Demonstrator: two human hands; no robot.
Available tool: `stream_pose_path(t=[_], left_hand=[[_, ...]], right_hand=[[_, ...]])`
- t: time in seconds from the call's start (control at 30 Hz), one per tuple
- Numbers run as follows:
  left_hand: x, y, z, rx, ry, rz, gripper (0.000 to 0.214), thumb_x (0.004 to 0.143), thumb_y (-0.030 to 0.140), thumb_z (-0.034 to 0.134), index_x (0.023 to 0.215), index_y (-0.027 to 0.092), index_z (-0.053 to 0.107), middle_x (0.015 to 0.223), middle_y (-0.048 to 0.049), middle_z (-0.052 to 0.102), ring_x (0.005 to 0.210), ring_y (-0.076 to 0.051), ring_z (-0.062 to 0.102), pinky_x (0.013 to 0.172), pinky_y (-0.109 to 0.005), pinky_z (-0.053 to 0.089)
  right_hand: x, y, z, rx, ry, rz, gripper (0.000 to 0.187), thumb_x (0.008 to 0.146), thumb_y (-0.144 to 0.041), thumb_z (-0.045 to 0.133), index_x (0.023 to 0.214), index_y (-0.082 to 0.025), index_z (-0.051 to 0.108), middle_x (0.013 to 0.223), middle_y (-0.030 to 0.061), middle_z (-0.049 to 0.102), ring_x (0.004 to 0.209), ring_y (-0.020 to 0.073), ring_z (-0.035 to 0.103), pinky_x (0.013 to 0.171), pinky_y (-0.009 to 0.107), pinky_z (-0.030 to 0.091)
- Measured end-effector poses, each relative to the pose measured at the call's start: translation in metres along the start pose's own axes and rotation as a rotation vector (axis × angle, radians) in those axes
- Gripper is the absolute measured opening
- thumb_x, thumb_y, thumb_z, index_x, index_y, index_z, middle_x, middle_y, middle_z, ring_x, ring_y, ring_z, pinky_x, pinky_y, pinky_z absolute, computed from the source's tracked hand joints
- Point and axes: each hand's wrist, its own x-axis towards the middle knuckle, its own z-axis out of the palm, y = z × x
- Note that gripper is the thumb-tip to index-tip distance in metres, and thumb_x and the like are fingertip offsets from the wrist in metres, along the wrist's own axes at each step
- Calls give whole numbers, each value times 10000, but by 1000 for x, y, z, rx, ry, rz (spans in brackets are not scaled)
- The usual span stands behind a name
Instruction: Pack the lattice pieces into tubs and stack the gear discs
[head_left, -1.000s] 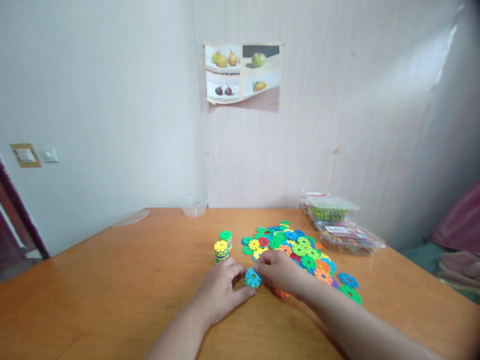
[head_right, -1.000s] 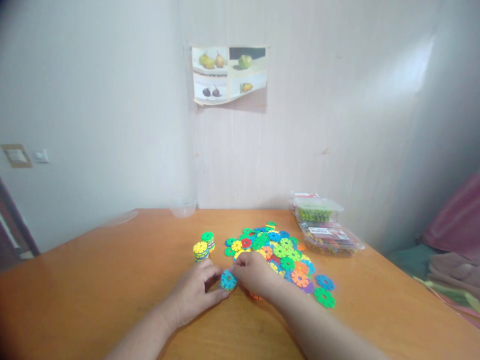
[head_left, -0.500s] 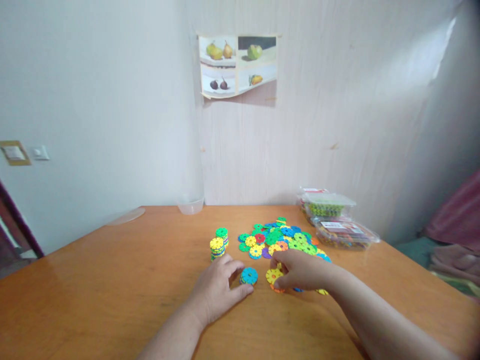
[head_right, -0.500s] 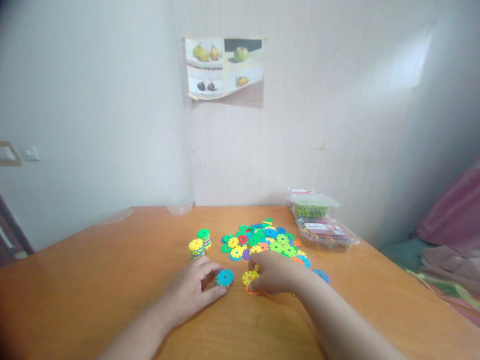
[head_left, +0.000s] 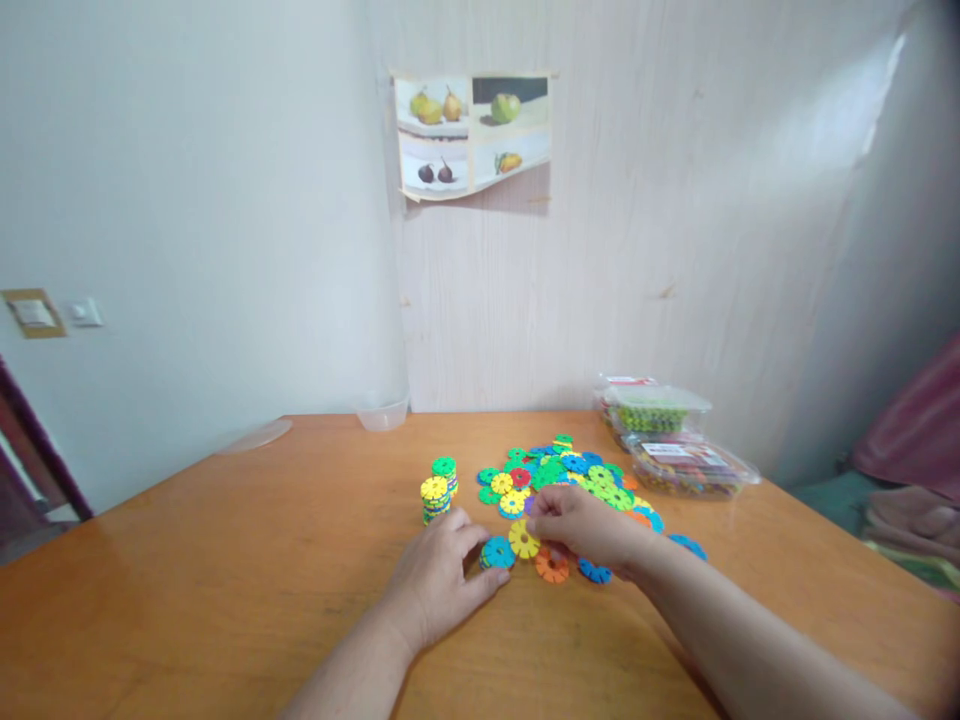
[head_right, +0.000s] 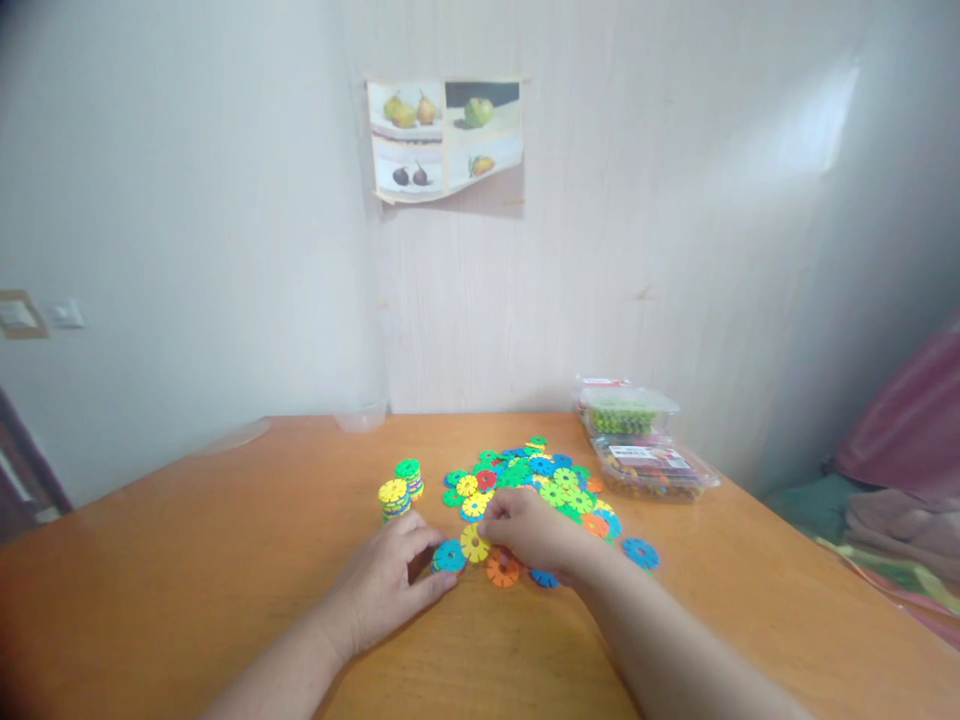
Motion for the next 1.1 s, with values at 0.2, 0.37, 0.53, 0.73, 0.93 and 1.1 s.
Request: stream_pose_path(t=[0.2, 0.37, 0.53, 0.73, 0.93, 1.1], left_hand=[[1, -4, 4, 23, 3, -9, 259, 810, 487, 646, 852, 231, 664, 854, -36, 556, 828, -193, 532, 691, -280, 401], [1, -4, 5, 20, 7, -20, 296, 790, 508, 668, 897, 233, 676, 875, -39, 573, 850, -201, 538, 705, -291, 404], [1, -2, 2, -13, 5, -6, 325, 810, 516, 645, 982, 245, 696, 895, -49, 580, 880, -213, 551, 718, -293, 418], [0, -2, 1, -6, -2, -16, 268, 830, 484, 625, 950, 258, 705, 877, -44, 575, 852, -203, 546, 721, -299, 421], [1, -2, 1, 1, -12, -15, 278, 833, 489, 618, 960, 257, 702, 879, -42, 575, 853, -204, 551, 716, -299, 423], [1, -4, 4, 16, 0, -13, 280, 832, 503, 618, 924, 249, 691, 874, -37, 564, 841, -200, 545, 702, -293, 414]], right_hand=[[3, -6, 26, 194, -56, 90, 91, 787, -280, 565, 806, -194, 542, 577, -18, 647, 434, 94, 557, 428, 182, 416], [3, -4, 17, 95, -72, 42, 73, 773, -227, 528, 814, -185, 572, 594, -20, 629, 488, 103, 573, 470, 195, 431], [-7, 0, -15, -335, -25, -68, 136, 719, -272, 651, 823, -186, 637, 664, -30, 585, 589, 99, 522, 491, 197, 317], [-16, 10, -21, -538, -146, 1, 428, 635, -362, 765, 1034, -252, 657, 814, -11, 627, 696, 147, 566, 541, 219, 314], [-11, 8, -17, -510, -97, -53, 210, 698, -305, 693, 871, -210, 622, 743, -26, 612, 648, 120, 522, 520, 215, 307], [-6, 0, -12, -157, 6, -81, 116, 777, -284, 602, 760, -189, 539, 609, -58, 523, 530, 75, 444, 470, 190, 302]])
